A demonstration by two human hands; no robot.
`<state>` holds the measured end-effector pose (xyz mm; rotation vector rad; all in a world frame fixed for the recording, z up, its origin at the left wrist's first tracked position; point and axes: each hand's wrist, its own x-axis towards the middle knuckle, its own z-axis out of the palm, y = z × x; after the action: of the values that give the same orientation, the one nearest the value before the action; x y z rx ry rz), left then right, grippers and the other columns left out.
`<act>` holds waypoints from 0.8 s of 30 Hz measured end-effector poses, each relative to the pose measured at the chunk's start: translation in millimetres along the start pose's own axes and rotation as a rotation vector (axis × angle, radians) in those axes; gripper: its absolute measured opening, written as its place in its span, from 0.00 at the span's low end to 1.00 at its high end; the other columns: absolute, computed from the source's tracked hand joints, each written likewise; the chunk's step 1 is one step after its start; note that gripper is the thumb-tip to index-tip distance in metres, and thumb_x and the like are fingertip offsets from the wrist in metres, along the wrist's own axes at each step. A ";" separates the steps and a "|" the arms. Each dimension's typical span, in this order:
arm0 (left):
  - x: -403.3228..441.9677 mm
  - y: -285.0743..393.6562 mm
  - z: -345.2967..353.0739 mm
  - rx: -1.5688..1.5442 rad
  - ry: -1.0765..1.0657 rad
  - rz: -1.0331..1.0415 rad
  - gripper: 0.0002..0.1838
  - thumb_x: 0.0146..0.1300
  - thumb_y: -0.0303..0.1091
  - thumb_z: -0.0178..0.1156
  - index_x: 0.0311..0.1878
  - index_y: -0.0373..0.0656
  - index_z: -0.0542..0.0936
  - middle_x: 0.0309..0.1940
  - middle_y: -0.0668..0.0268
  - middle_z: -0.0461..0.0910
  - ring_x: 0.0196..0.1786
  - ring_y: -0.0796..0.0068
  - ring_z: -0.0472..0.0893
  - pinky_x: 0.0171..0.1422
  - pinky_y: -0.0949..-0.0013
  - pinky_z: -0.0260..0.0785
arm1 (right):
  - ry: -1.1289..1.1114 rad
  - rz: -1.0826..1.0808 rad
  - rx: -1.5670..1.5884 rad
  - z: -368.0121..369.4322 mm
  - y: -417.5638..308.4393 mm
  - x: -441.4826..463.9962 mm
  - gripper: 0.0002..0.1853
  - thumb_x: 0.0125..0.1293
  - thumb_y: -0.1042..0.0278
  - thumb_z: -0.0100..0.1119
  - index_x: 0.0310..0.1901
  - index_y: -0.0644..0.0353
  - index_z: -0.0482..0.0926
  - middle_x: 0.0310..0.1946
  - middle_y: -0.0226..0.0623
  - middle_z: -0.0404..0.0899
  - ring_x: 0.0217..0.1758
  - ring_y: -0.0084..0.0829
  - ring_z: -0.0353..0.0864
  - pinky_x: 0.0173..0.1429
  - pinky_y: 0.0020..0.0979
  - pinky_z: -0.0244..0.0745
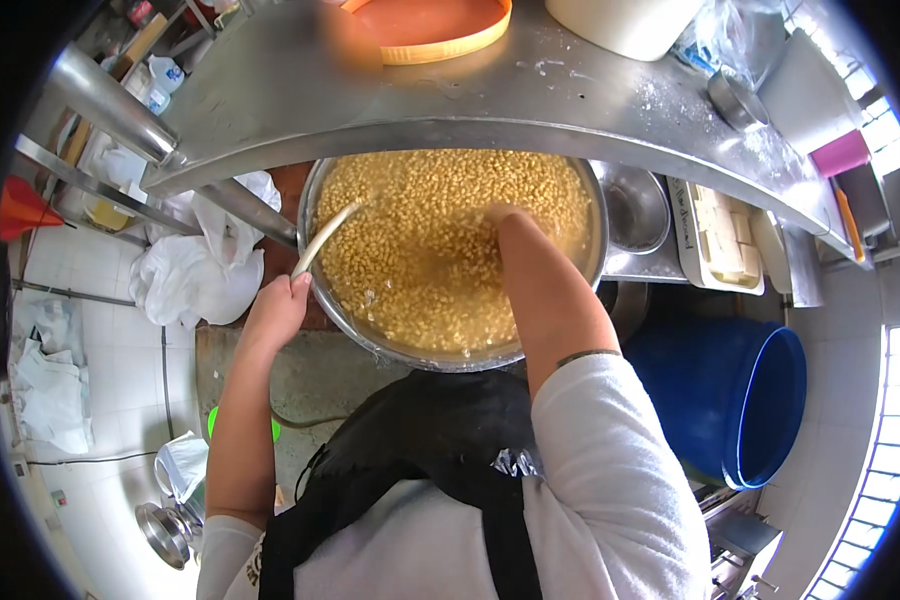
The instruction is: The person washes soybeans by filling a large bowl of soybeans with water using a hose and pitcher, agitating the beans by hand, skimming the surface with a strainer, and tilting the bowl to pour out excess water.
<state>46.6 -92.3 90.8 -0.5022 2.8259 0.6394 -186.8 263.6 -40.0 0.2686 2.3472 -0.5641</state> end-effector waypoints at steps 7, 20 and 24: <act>10.3 2.5 -4.2 -0.002 -0.055 -0.011 0.33 0.84 0.55 0.46 0.47 0.28 0.82 0.46 0.31 0.84 0.54 0.29 0.83 0.63 0.39 0.74 | -0.034 -0.054 -0.034 3.7 -9.9 0.0 0.34 0.77 0.37 0.58 0.73 0.53 0.80 0.72 0.45 0.79 0.76 0.45 0.75 0.79 0.50 0.67; 26.6 21.2 -1.3 -0.087 -0.121 -0.080 0.34 0.83 0.55 0.46 0.53 0.26 0.82 0.52 0.31 0.84 0.60 0.31 0.82 0.68 0.42 0.73 | -0.100 -0.407 0.062 15.8 -35.6 -3.0 0.40 0.76 0.34 0.60 0.76 0.58 0.75 0.75 0.51 0.75 0.80 0.48 0.70 0.83 0.52 0.61; 28.8 18.6 2.3 -0.072 -0.118 -0.081 0.33 0.83 0.55 0.46 0.55 0.26 0.82 0.52 0.31 0.84 0.61 0.31 0.82 0.68 0.42 0.73 | -0.234 -0.337 0.521 7.3 -58.5 -82.1 0.51 0.72 0.31 0.65 0.83 0.61 0.62 0.85 0.52 0.57 0.87 0.47 0.58 0.87 0.47 0.56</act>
<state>13.4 -83.6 88.1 -0.5691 2.6661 0.7317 -142.0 205.5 29.6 0.0316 1.9943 -1.3007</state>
